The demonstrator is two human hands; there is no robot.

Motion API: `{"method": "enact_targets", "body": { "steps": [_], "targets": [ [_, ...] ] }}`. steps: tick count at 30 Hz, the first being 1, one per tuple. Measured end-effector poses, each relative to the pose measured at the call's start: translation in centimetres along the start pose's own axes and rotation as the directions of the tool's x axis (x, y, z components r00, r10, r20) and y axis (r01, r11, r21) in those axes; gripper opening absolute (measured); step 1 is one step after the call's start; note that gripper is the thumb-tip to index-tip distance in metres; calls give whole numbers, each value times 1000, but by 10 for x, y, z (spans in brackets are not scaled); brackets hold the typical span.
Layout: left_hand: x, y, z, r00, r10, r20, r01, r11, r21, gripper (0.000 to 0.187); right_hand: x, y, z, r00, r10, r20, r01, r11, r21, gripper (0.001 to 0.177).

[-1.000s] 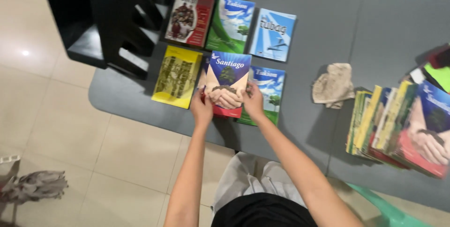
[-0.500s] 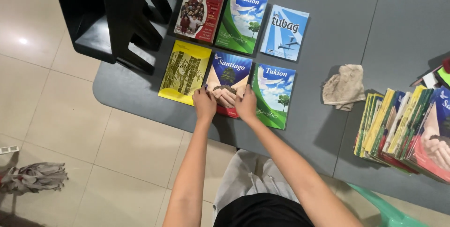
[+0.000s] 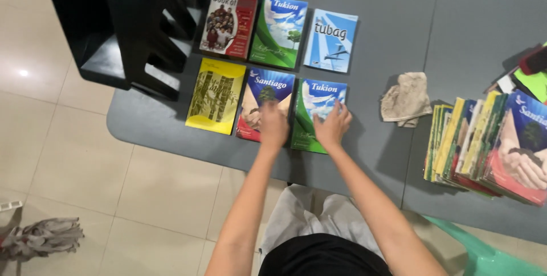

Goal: Sorting, cleaning, and stacking various books on a table.

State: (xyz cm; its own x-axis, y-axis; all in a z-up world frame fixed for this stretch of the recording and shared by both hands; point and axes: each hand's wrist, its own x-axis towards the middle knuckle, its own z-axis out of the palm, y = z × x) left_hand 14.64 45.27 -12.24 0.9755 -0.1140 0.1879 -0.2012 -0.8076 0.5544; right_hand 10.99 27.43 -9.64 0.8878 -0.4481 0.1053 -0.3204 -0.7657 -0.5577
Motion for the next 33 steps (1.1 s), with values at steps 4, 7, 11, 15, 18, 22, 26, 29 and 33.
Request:
{"method": "enact_targets", "body": {
  "steps": [4,7,11,15,18,22,26,29,33],
  "targets": [
    [-5,62,35,998,4,66,10,979,-206,55,5,48,14,954,281,104,-280,960,-25,91],
    [-8,96,52,993,-89,79,92,995,-38,87,0,84,34,996,78,-32,-76,994,75,95],
    [-2,119,64,928,-291,234,303,953,-17,98,8,115,38,982,187,17,-188,974,123,94],
    [-17,119,88,939,-285,195,313,940,-137,89,13,143,10,956,263,129,-281,948,153,58],
    [-19,153,44,829,-506,238,530,847,-48,85,18,190,9,940,208,270,-334,721,607,44],
    [-42,121,76,901,-411,137,414,910,9,71,22,204,-17,929,212,303,-349,774,528,35],
    [-52,99,89,944,-325,54,326,945,-13,66,32,228,-23,835,315,451,-549,526,649,29],
    [-49,107,75,932,-361,-6,361,931,45,74,40,233,-27,796,274,539,-601,454,657,29],
    [-39,118,60,901,-434,17,433,900,56,92,44,217,-18,804,255,537,-589,468,659,29]
  ]
}}
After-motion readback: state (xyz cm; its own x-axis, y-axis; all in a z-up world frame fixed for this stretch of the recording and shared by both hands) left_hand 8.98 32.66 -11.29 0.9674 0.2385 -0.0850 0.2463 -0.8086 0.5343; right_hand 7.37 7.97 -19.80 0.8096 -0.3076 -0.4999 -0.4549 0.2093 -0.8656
